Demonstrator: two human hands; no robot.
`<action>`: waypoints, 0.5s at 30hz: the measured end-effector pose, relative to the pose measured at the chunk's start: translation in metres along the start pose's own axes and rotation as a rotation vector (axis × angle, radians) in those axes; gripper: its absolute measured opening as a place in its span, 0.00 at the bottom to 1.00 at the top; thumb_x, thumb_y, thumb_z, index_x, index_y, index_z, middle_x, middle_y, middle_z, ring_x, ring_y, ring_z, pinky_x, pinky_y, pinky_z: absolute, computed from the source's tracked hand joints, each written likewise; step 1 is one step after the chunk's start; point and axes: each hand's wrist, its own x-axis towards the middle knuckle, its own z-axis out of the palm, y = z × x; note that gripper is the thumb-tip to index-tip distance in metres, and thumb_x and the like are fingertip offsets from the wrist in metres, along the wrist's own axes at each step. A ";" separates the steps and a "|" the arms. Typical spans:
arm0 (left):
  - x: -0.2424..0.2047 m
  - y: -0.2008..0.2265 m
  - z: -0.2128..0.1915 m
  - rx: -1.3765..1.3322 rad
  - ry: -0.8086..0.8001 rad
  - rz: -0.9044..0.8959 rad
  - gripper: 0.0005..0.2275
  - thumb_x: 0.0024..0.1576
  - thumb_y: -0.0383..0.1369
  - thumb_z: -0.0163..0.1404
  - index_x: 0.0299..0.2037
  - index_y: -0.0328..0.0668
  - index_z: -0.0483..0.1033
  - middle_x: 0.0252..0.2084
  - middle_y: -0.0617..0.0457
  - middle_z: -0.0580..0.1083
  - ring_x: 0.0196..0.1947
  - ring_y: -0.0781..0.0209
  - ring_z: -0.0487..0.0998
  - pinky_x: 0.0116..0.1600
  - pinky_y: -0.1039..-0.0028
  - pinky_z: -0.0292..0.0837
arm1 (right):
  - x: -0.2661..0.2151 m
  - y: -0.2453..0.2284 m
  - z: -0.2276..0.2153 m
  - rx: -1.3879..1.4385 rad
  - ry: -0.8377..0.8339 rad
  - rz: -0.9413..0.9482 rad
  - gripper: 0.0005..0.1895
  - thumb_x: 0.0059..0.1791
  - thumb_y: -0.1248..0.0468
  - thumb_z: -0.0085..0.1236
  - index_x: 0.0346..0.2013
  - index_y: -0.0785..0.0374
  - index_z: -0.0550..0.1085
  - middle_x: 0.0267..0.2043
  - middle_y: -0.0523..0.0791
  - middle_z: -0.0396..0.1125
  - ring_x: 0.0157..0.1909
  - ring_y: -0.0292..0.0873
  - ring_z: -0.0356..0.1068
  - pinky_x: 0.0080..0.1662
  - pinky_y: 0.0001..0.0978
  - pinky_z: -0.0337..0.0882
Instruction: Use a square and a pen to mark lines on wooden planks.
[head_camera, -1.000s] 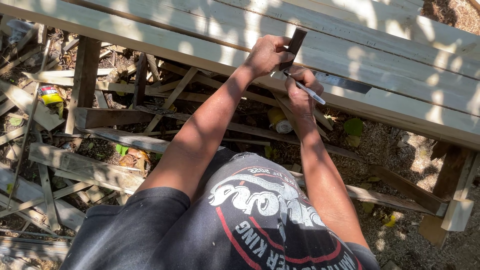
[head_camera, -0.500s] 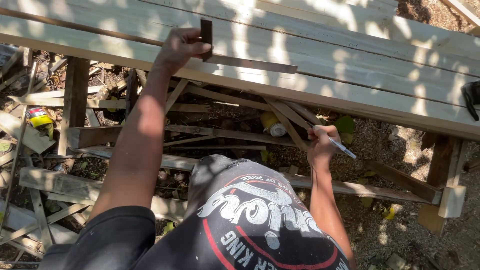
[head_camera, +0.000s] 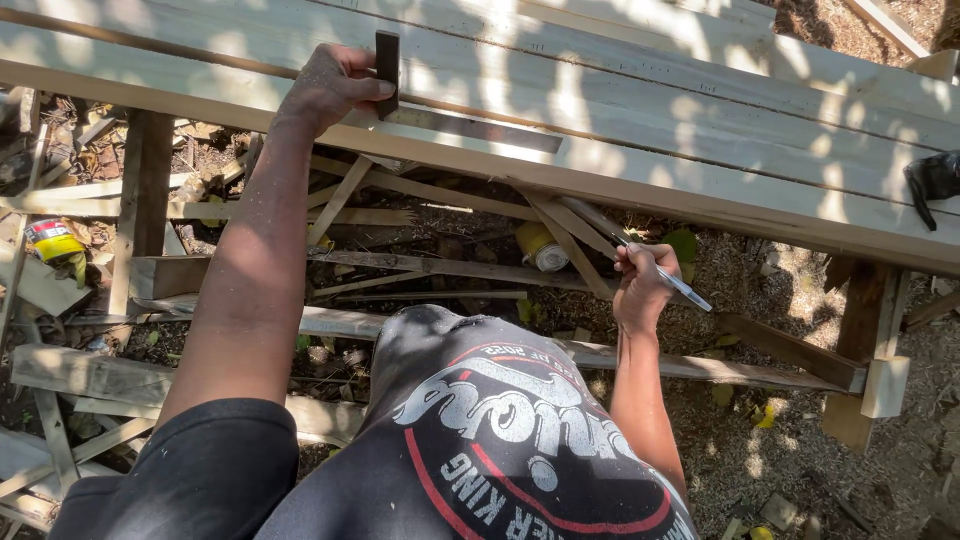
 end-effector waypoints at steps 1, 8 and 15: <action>-0.001 -0.002 0.000 0.024 0.014 -0.004 0.15 0.57 0.29 0.60 0.54 0.36 0.80 0.44 0.47 0.81 0.44 0.60 0.84 0.51 0.69 0.83 | 0.001 0.000 -0.001 -0.015 0.003 -0.003 0.02 0.50 0.71 0.55 0.33 0.65 0.71 0.31 0.48 0.72 0.31 0.38 0.72 0.39 0.28 0.73; 0.000 -0.012 0.003 0.087 0.088 0.018 0.15 0.57 0.30 0.60 0.55 0.39 0.80 0.44 0.48 0.82 0.43 0.61 0.84 0.51 0.70 0.82 | -0.009 -0.015 0.004 -0.020 -0.059 -0.036 0.01 0.50 0.71 0.55 0.33 0.65 0.72 0.31 0.48 0.73 0.32 0.38 0.72 0.39 0.29 0.73; 0.017 -0.023 0.019 0.006 0.065 -0.026 0.18 0.55 0.27 0.60 0.56 0.36 0.79 0.45 0.44 0.82 0.41 0.58 0.86 0.48 0.67 0.86 | -0.014 -0.018 -0.032 -0.034 -0.152 -0.004 0.01 0.50 0.72 0.56 0.35 0.66 0.72 0.32 0.48 0.71 0.34 0.41 0.71 0.42 0.32 0.72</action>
